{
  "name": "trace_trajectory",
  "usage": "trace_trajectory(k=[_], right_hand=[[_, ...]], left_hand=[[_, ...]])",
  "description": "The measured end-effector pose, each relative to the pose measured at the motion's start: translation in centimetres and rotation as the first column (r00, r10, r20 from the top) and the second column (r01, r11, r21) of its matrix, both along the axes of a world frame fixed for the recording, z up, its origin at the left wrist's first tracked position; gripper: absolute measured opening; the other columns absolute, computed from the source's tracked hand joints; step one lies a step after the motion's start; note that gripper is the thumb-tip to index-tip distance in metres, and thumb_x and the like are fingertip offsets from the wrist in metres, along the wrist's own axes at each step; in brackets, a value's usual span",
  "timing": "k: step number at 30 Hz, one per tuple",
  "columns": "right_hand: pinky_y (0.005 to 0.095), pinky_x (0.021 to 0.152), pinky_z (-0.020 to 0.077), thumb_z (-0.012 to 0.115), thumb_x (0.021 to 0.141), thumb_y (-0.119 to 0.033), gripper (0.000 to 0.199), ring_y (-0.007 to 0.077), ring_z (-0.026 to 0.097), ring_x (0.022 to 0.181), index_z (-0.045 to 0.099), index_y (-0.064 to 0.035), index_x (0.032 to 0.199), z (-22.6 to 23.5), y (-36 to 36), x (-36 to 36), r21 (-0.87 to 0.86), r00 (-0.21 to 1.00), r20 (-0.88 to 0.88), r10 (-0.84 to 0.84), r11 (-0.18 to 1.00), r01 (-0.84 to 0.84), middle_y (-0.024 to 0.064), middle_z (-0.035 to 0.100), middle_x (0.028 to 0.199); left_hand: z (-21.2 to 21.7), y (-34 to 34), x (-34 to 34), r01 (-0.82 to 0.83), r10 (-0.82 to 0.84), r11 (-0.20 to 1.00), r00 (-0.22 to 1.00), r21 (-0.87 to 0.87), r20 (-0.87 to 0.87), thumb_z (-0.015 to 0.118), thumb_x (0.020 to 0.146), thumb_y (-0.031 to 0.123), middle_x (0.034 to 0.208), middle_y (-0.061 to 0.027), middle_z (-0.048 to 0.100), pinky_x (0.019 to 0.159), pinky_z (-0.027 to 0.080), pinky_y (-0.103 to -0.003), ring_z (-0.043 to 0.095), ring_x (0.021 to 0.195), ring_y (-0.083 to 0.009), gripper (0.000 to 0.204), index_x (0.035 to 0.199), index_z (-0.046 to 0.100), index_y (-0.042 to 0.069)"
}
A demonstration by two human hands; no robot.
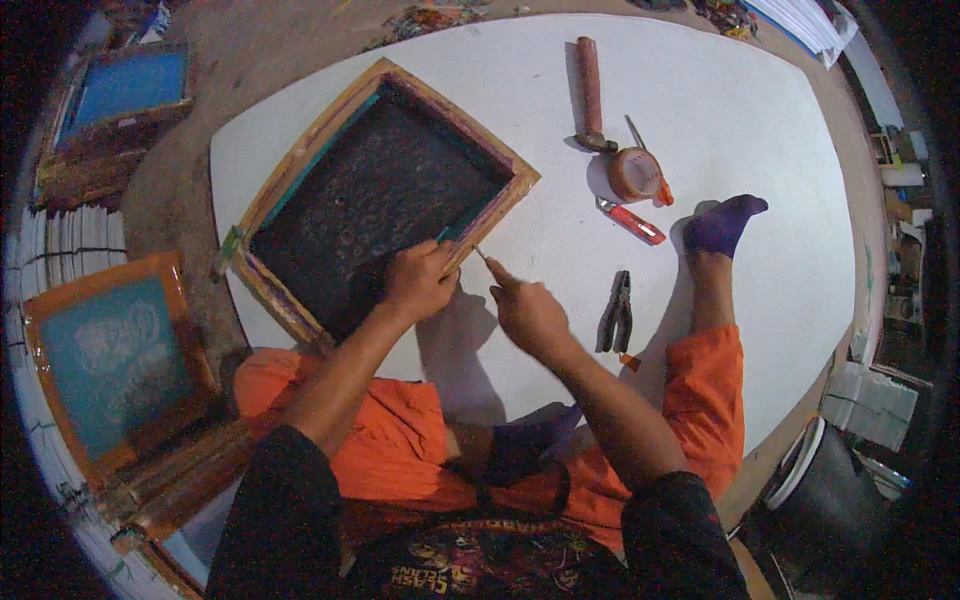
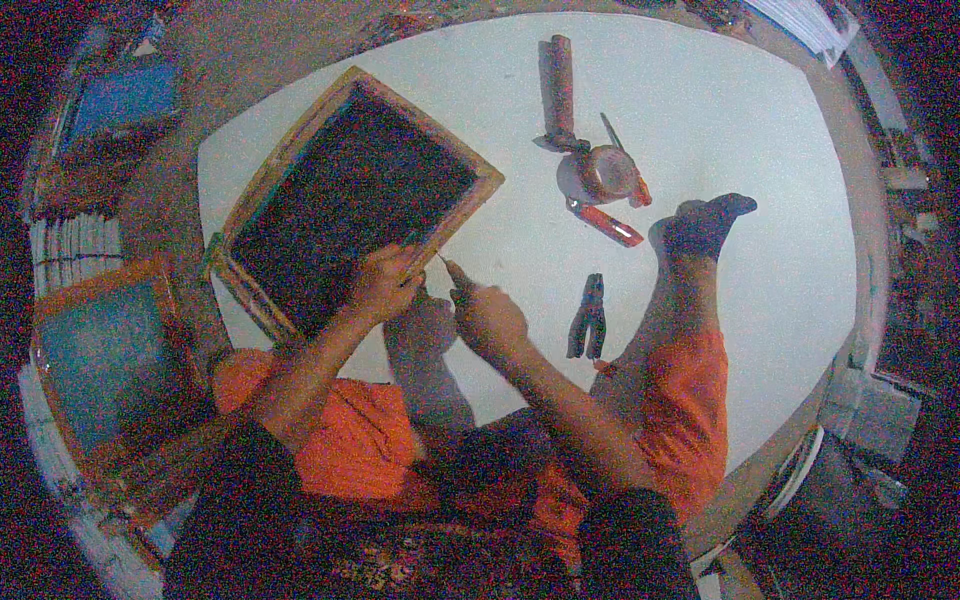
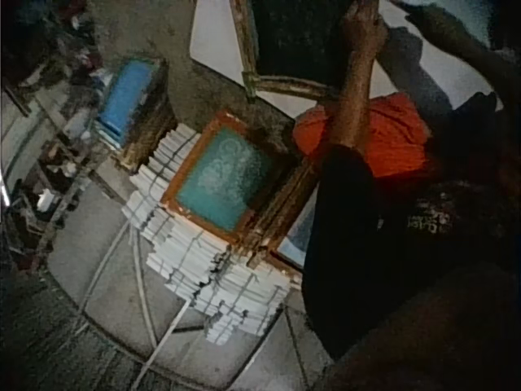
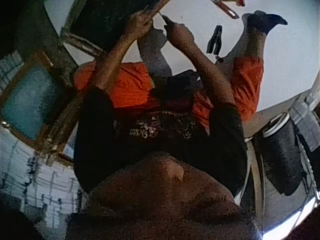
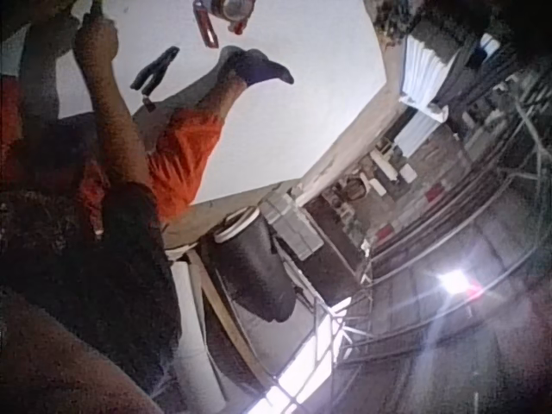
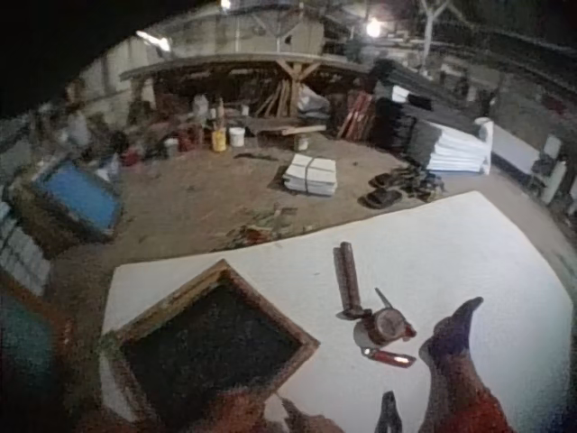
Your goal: The person sits on the floor and uses a small metal tool to scrape or clean the inner edge of a wooden frame. They then switch to using pliers to pull out small debris or staples from the frame's corners.
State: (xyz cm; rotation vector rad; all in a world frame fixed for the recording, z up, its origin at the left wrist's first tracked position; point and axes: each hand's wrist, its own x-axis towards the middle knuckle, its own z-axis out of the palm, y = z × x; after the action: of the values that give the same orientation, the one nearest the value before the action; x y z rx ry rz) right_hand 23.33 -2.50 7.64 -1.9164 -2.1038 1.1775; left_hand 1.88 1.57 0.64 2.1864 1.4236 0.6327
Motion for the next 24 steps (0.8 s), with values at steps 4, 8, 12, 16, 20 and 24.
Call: trace_trajectory(k=[4,8,12,16,20,24], right_hand=[[0.0457,0.046,0.0458,0.059,0.104,-0.024,0.050,0.0272,0.059,0.049,0.051,-0.0100,0.152,-1.7,-1.4,-0.5,-0.049,0.984,-0.096,-0.153,0.988,0.149,0.0111,0.061,0.061],[0.0258,0.043,0.0314,0.061,0.106,-0.030,0.053,0.0052,0.034,0.048,0.050,-0.0083,0.153,-0.9,-0.7,0.5,-0.556,0.579,-0.543,-0.608,0.777,0.294,-0.0078,0.040,0.059],[0.0390,0.048,0.0449,0.061,0.105,-0.028,0.050,0.0232,0.058,0.050,0.052,-0.0165,0.153,-4.2,-2.5,-0.7,-0.007,0.891,-0.356,-0.282,0.954,0.299,0.0084,0.060,0.061],[0.0550,0.059,0.0522,0.058,0.103,-0.029,0.048,0.0415,0.071,0.067,0.052,-0.0239,0.151,-0.2,-1.6,-1.2,0.016,0.987,0.097,-0.128,0.992,0.127,0.0223,0.070,0.077],[0.0559,0.058,0.0527,0.056,0.104,-0.031,0.048,0.0400,0.070,0.062,0.052,-0.0226,0.151,0.0,-1.6,-0.9,0.082,0.979,0.199,-0.048,0.996,0.033,0.0200,0.070,0.074],[0.0555,0.058,0.0535,0.055,0.104,-0.029,0.049,0.0406,0.070,0.063,0.050,-0.0207,0.152,0.2,-1.5,-1.6,0.130,0.969,0.246,0.006,0.991,-0.039,0.0200,0.070,0.072]], left_hand=[[0.6,0.1,0.2,-0.011,0.010,1.000,0.999,-0.015,-0.053,0.076,0.081,0.017,0.092,-0.0170,0.068,0.071,0.057,-0.046,0.070,0.082,-0.0378,0.041,0.116,0.071,-0.004],[0.7,0.0,-0.2,-0.001,0.001,0.999,1.000,0.032,-0.012,0.077,0.080,0.019,0.093,-0.0169,0.069,0.071,0.058,-0.046,0.070,0.082,-0.0377,0.043,0.116,0.071,-0.003],[1.1,-0.1,-0.1,-0.018,0.018,1.000,0.999,-0.001,-0.037,0.077,0.081,0.021,0.093,-0.0165,0.069,0.072,0.058,-0.045,0.070,0.083,-0.0375,0.042,0.116,0.071,-0.003],[0.7,-0.2,-0.5,-0.030,0.030,0.999,0.999,0.016,-0.027,0.077,0.081,0.022,0.093,-0.0159,0.069,0.072,0.058,-0.045,0.070,0.083,-0.0368,0.043,0.116,0.072,-0.002],[1.2,-0.1,-0.2,-0.029,0.029,1.000,0.999,0.009,-0.027,0.077,0.081,0.022,0.091,-0.0162,0.068,0.071,0.058,-0.045,0.070,0.082,-0.0368,0.043,0.117,0.071,-0.002],[0.2,-0.3,-0.2,-0.025,0.027,0.997,0.999,0.078,-0.022,0.076,0.082,0.020,0.090,-0.0169,0.068,0.071,0.058,-0.045,0.070,0.082,-0.0373,0.042,0.117,0.071,-0.003]])
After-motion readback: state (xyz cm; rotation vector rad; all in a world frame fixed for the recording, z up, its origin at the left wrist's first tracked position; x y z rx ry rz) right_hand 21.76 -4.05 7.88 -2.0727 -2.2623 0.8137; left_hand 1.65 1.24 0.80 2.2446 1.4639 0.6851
